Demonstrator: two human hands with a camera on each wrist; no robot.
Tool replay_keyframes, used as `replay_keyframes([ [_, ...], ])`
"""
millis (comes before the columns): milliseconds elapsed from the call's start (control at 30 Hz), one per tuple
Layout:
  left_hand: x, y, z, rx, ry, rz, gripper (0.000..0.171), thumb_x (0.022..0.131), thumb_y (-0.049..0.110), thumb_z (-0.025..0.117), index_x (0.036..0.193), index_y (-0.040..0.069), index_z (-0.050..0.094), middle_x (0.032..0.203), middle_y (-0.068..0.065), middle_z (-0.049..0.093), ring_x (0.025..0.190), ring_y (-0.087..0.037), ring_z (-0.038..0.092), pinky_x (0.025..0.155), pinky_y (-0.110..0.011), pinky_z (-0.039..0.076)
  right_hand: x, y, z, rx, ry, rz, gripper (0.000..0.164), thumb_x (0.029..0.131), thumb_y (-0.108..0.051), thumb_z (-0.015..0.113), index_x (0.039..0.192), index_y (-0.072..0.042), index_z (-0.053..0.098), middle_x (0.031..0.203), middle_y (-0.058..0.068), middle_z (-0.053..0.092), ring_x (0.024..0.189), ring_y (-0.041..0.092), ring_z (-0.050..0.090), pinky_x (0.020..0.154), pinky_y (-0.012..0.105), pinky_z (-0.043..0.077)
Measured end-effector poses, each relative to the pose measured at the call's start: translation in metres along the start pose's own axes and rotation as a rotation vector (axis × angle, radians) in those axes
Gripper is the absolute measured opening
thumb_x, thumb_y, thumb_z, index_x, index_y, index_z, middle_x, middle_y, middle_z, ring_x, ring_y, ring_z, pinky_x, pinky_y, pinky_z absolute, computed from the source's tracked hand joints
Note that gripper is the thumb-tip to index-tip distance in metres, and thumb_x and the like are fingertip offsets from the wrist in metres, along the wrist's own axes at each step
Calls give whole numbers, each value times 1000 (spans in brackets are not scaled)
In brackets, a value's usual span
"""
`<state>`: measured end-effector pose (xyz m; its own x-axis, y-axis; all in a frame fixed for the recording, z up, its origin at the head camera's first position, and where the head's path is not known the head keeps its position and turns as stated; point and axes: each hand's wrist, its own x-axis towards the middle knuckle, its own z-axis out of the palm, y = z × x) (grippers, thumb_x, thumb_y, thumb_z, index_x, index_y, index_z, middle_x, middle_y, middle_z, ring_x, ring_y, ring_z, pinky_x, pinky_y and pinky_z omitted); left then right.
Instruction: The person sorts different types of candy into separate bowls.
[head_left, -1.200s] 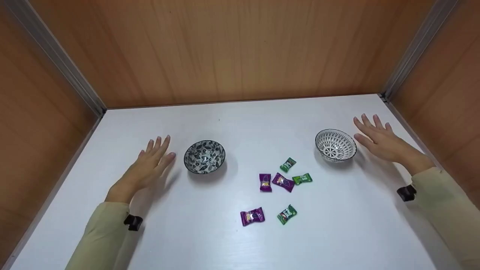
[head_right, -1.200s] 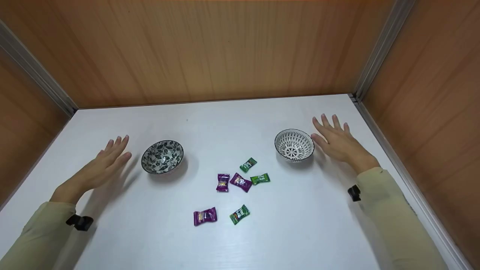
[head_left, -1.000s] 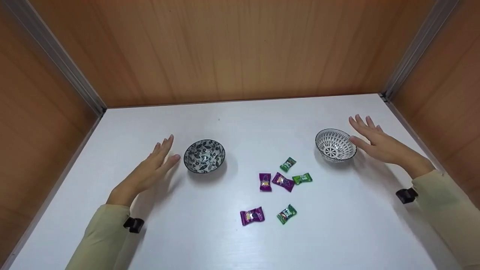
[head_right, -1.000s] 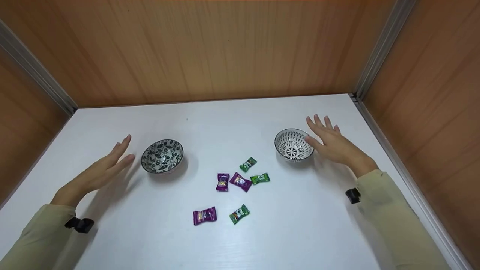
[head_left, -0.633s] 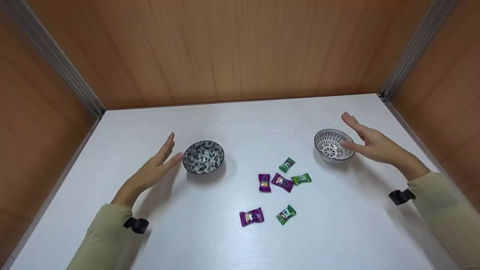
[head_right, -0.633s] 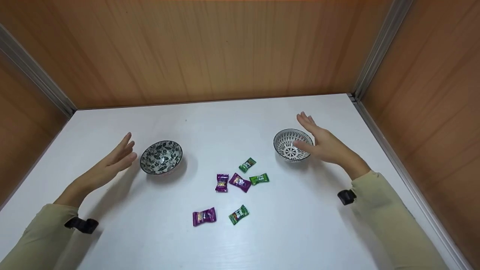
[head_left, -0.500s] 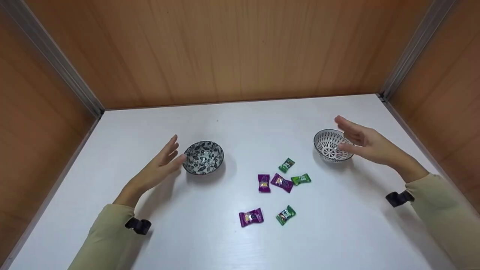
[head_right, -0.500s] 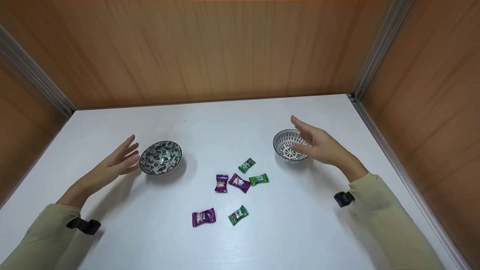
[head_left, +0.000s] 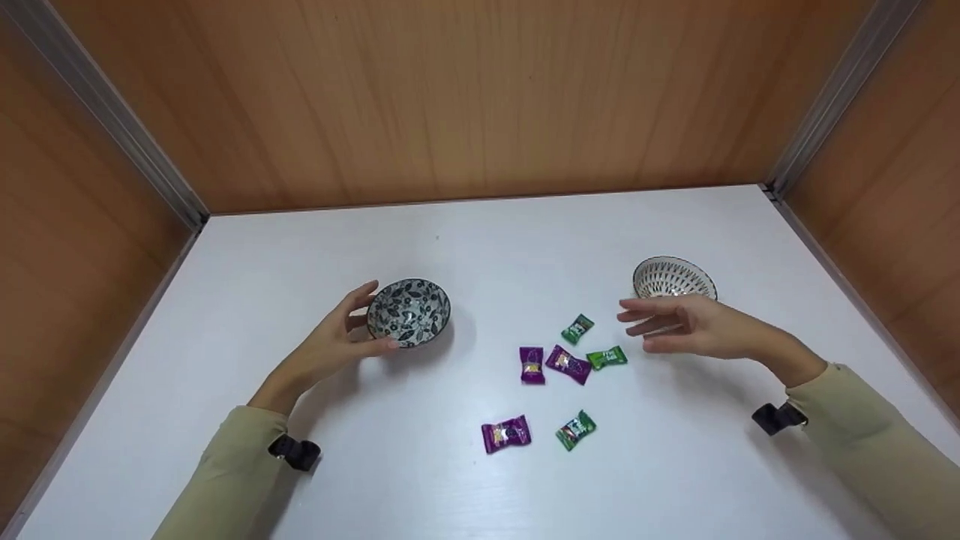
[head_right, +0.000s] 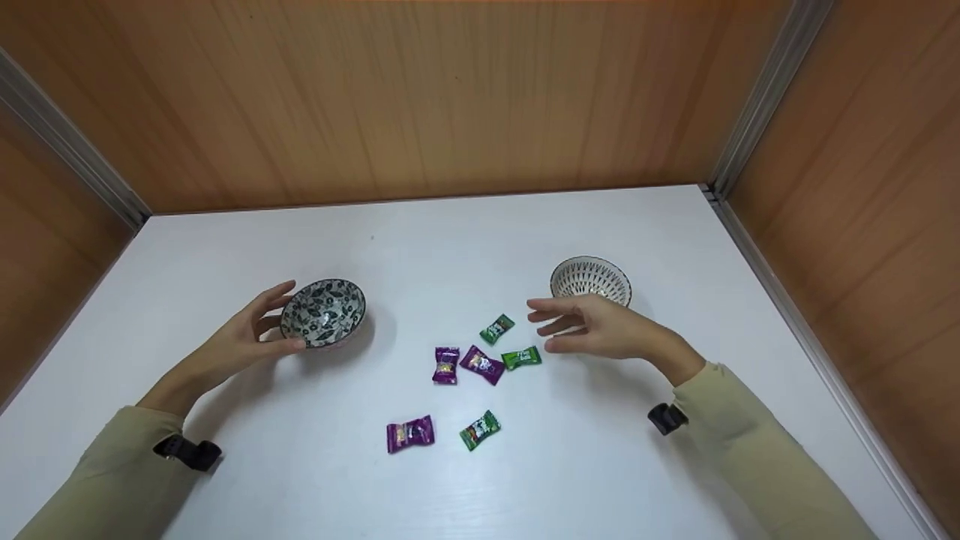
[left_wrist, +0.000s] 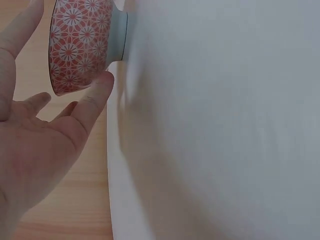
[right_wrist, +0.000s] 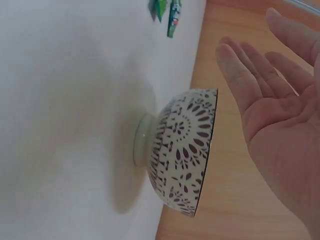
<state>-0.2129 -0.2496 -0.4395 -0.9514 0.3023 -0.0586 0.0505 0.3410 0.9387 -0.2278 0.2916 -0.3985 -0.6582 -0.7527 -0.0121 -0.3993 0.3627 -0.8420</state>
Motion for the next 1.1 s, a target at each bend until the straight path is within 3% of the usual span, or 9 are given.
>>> replay_keyframes([
  [267, 7, 2, 9, -66, -41, -8, 111, 78, 18, 91, 162, 18, 19, 158, -14, 28, 137, -37, 42, 108, -46, 44, 4, 6, 23, -114, -81, 35, 57, 96, -13, 72, 144, 8, 49, 146, 23, 53, 128, 38, 56, 98, 39, 51],
  [467, 9, 3, 14, -28, -38, -23, 117, 76, 22, 92, 163, 16, 15, 164, -13, 18, 138, -40, 42, 108, -46, 44, 9, 7, 32, -290, -74, -12, 53, 93, -8, 73, 140, 8, 54, 136, 18, 62, 120, 35, 63, 97, 42, 53],
  [633, 12, 5, 17, 21, -31, -7, 118, 76, 25, 93, 163, 13, 14, 166, -17, 14, 142, -45, 35, 113, -50, 36, 13, 6, 36, -411, -56, -22, 50, 91, -3, 74, 137, 5, 59, 129, 14, 67, 113, 29, 67, 93, 41, 55],
  [833, 15, 6, 18, 16, -37, -30, 117, 76, 25, 92, 163, 14, 14, 165, -15, 16, 144, -43, 33, 116, -51, 31, 17, 4, 39, -571, -23, -14, 44, 89, -5, 77, 132, -2, 66, 117, 5, 72, 100, 18, 67, 85, 36, 57],
  [1100, 13, 10, 15, 57, -38, -51, 119, 74, 30, 93, 163, 15, 16, 164, -15, 20, 138, -42, 41, 113, -50, 37, 20, 2, 41, -616, -28, -14, 39, 88, -5, 77, 127, -5, 70, 108, 1, 72, 94, 16, 63, 80, 33, 55],
])
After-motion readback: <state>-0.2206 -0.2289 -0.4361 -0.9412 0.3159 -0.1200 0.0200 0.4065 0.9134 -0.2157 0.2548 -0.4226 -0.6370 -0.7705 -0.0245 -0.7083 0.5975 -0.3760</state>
